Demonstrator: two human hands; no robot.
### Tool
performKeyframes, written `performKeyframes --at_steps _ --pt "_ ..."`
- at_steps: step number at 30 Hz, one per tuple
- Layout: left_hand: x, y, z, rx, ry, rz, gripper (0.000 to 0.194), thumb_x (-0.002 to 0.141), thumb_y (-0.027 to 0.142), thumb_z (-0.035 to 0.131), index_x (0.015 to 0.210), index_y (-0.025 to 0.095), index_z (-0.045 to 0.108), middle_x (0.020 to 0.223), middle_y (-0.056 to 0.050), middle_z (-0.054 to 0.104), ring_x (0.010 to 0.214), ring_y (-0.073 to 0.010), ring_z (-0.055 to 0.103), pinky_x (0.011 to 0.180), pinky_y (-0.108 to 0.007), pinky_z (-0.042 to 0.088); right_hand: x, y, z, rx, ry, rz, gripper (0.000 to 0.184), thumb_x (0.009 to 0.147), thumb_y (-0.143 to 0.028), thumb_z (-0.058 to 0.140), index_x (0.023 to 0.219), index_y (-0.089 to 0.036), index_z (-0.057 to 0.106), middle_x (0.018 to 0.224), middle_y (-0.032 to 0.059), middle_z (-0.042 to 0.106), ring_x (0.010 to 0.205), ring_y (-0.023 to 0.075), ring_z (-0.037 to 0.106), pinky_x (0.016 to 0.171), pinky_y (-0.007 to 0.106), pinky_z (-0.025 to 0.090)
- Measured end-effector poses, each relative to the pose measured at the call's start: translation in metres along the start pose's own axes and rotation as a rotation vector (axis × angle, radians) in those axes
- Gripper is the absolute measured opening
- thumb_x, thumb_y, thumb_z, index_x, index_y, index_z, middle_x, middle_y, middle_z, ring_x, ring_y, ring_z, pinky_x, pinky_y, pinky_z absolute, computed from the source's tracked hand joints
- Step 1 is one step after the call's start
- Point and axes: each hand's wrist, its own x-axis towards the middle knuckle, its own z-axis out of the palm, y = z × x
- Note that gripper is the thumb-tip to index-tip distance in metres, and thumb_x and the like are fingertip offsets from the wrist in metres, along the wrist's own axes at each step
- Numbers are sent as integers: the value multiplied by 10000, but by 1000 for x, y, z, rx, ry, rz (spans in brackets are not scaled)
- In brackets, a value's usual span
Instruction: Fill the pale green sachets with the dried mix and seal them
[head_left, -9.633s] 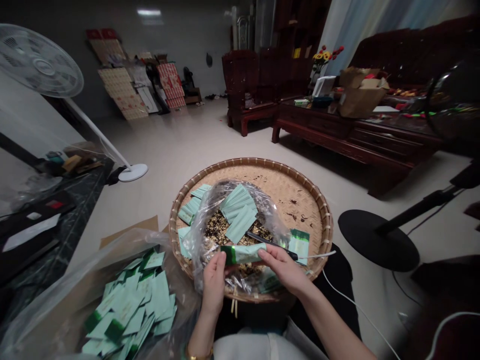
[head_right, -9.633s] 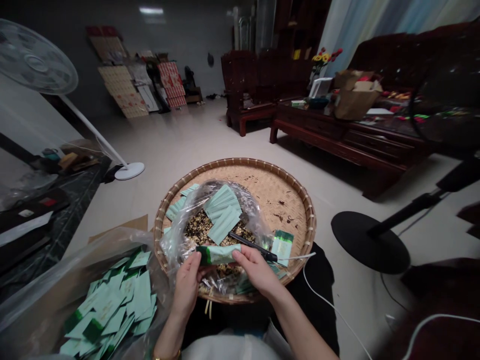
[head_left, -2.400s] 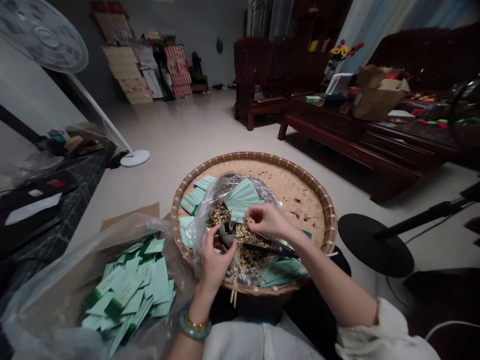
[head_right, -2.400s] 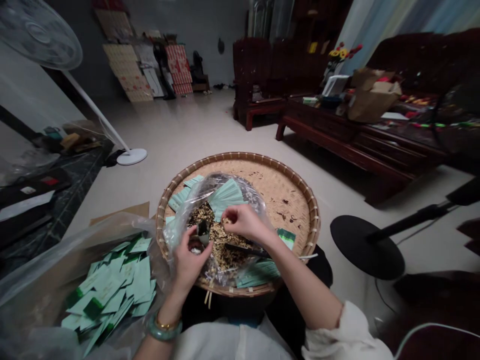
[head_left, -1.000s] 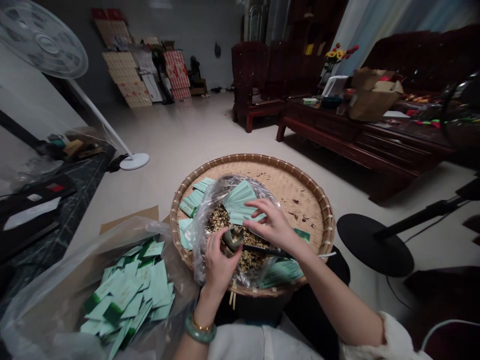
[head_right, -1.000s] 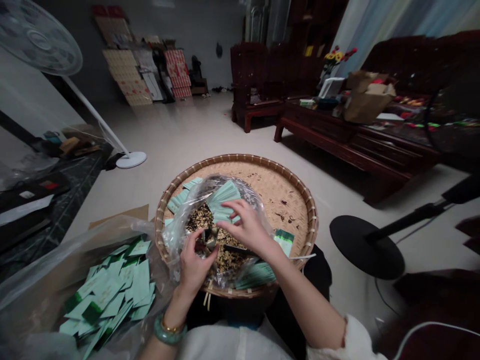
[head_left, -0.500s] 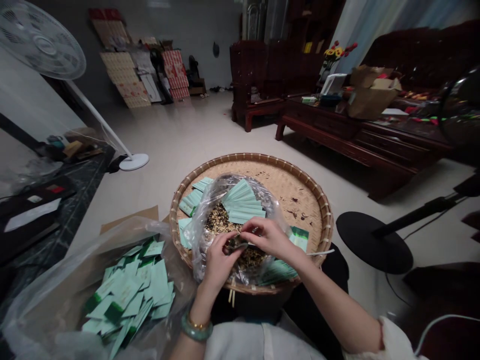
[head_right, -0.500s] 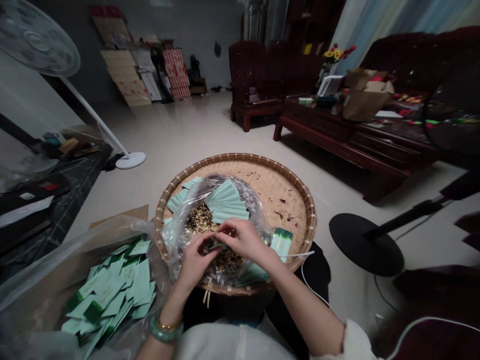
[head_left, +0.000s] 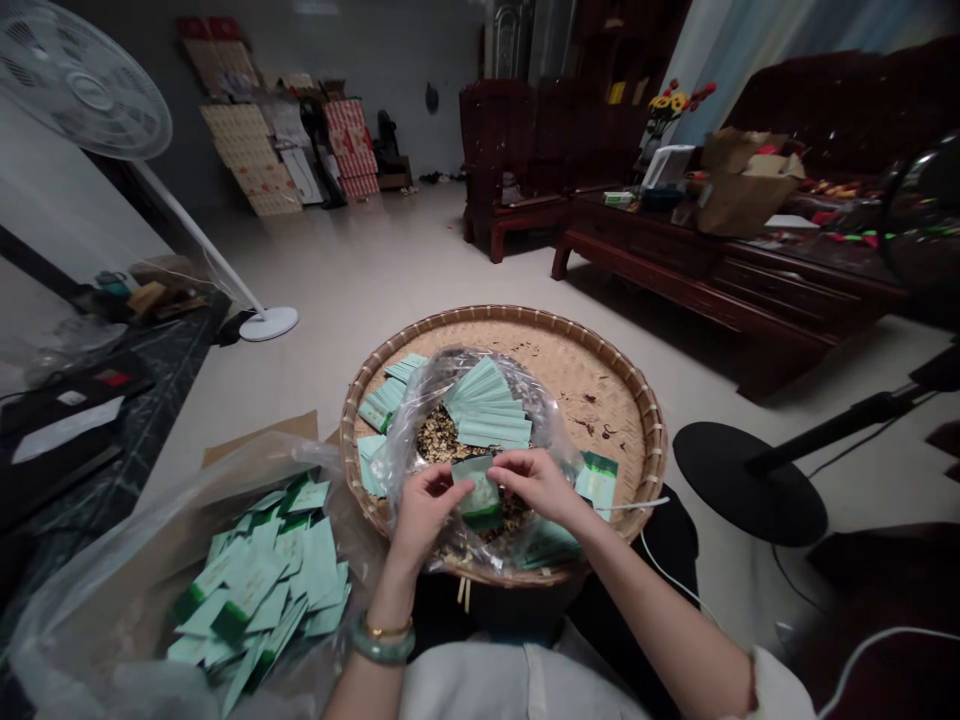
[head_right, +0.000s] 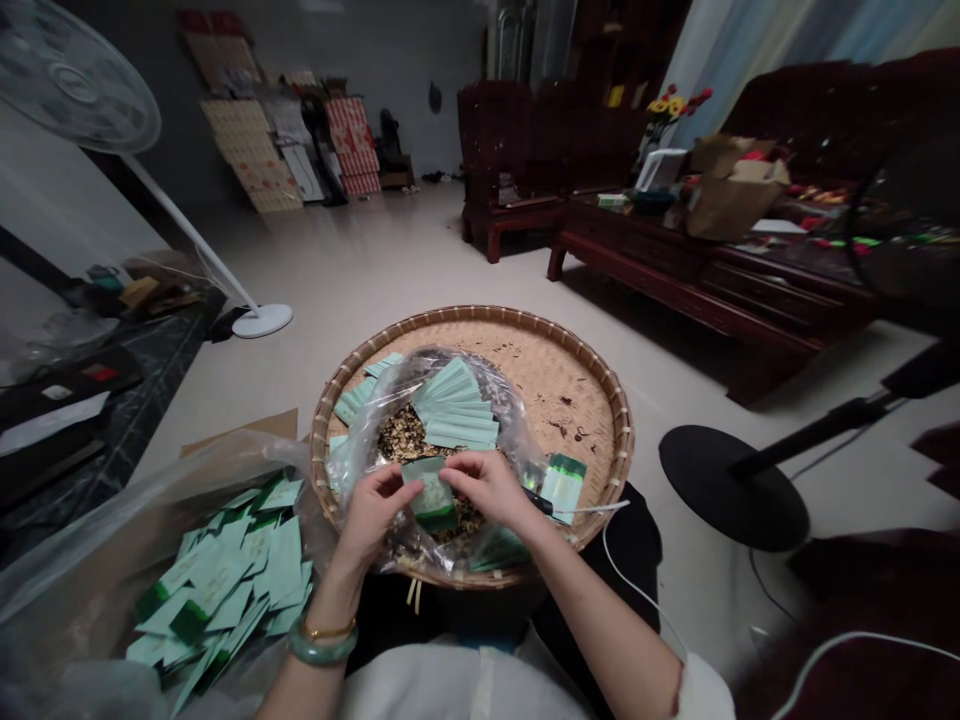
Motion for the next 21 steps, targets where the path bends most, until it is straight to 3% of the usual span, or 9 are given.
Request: performKeyframes --at_steps 5,17,21 --pt "0 -7 9 -208 94 -16 329 594 323 784 826 141 638 754 -31 688 682 -149 632 676 -269 503 -3 2 3 100 75 47 352 665 -508 692 680 -161 638 552 -30 558 462 85 469 454 209 403" --pt "-3 -16 23 11 263 116 193 667 328 713 674 145 654 656 -17 661 641 -147 599 652 -268 492 -10 11 10 160 210 61 434 638 -580 694 627 -177 536 560 -37 498 483 109 503 448 242 491" --pt "-3 -15 27 -83 307 133 250 647 338 736 782 146 646 704 -23 664 669 -143 622 652 -257 499 -12 11 8 171 309 46 442 643 -596 686 655 -178 543 559 -38 498 443 101 496 409 227 448"
